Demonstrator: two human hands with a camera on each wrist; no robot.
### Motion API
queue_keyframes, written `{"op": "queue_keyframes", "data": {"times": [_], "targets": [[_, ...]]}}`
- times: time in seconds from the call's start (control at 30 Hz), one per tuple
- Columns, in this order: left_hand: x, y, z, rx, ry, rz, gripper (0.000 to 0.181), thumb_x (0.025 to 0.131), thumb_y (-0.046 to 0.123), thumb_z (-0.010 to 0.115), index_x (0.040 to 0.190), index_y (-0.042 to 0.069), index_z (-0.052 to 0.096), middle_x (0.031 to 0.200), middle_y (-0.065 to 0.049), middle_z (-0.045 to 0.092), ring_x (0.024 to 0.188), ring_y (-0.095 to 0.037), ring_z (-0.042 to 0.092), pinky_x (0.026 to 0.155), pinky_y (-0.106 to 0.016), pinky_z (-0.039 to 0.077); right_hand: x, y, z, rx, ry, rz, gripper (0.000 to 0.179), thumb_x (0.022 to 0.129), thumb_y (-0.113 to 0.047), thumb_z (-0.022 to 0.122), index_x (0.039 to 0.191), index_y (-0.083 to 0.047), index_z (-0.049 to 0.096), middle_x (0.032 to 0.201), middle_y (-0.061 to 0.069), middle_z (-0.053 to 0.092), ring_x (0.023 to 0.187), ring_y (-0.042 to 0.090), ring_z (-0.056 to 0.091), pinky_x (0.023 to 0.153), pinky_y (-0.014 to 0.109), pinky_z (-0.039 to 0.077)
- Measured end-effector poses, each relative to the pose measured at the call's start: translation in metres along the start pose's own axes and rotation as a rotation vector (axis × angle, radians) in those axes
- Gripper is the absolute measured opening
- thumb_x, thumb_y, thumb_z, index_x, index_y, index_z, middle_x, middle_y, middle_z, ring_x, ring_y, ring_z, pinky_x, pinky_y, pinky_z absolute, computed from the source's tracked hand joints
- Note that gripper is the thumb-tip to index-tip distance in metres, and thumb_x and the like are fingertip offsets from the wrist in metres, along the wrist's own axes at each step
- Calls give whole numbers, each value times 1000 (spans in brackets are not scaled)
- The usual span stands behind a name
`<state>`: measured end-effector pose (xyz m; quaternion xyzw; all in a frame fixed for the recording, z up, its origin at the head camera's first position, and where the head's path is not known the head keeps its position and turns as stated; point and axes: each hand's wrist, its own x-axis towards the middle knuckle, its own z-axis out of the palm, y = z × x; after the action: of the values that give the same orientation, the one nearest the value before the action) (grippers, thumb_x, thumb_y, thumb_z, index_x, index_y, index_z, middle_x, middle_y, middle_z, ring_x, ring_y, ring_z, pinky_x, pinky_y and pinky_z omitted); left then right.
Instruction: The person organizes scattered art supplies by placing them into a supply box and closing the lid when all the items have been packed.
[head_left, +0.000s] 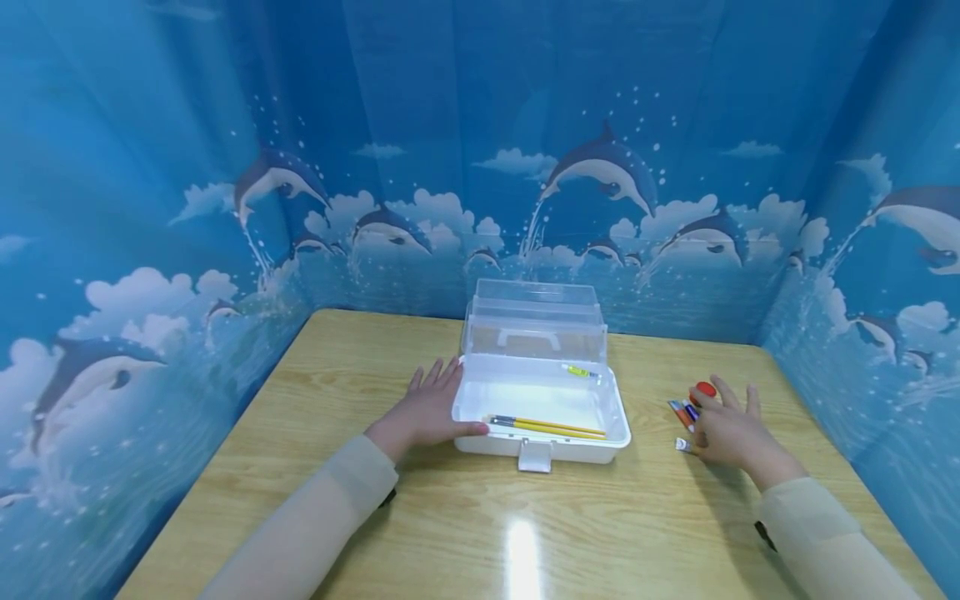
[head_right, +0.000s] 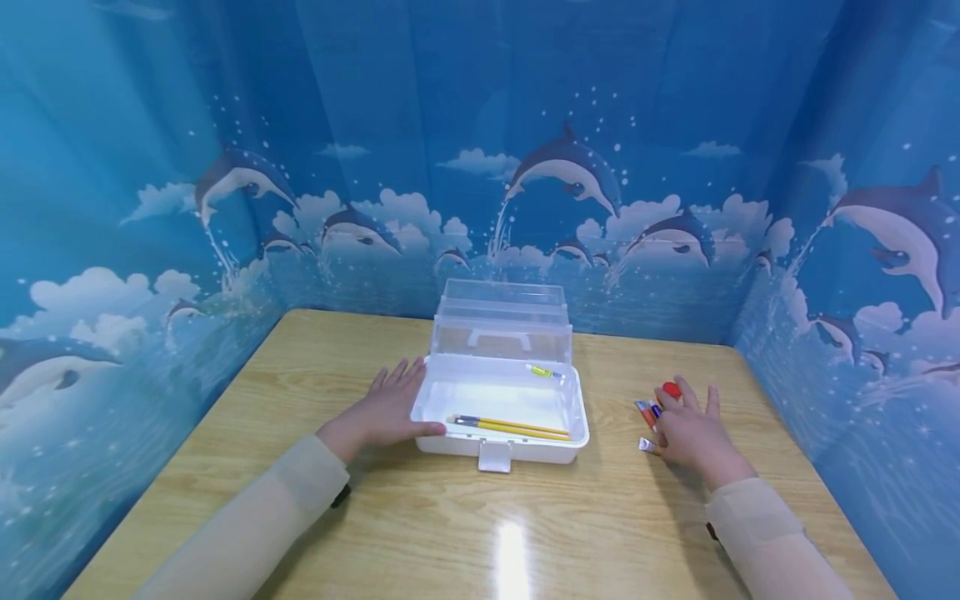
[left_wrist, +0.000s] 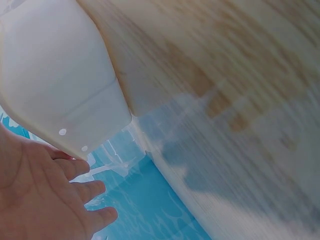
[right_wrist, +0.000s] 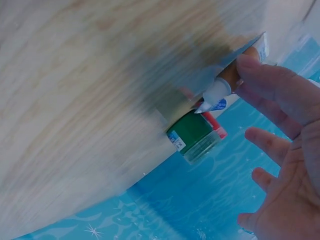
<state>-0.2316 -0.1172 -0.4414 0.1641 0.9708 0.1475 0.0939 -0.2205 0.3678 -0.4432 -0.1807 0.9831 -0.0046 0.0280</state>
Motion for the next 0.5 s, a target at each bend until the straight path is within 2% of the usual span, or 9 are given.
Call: {"op": "queue_keyframes", "data": {"times": [0.17, 0.5], "targets": [[-1, 0, 0, 9, 4, 2, 129, 73, 93, 45, 161, 9, 5, 168, -6, 0, 154, -32, -2, 121, -53, -4, -1, -3, -5, -7, 24, -13, 37, 70, -9, 81, 56, -26, 51, 149, 33, 39, 145, 55, 4, 100, 73, -26], [1, -2, 1, 4, 0, 22, 127, 75, 92, 46, 161, 8, 3, 167, -7, -1, 153, -32, -4, 121, -53, -5, 1, -12, -30, -10, 45, 8, 37, 77, -16, 84, 56, -25, 54, 152, 33, 34, 146, 54, -3, 101, 77, -21]]}}
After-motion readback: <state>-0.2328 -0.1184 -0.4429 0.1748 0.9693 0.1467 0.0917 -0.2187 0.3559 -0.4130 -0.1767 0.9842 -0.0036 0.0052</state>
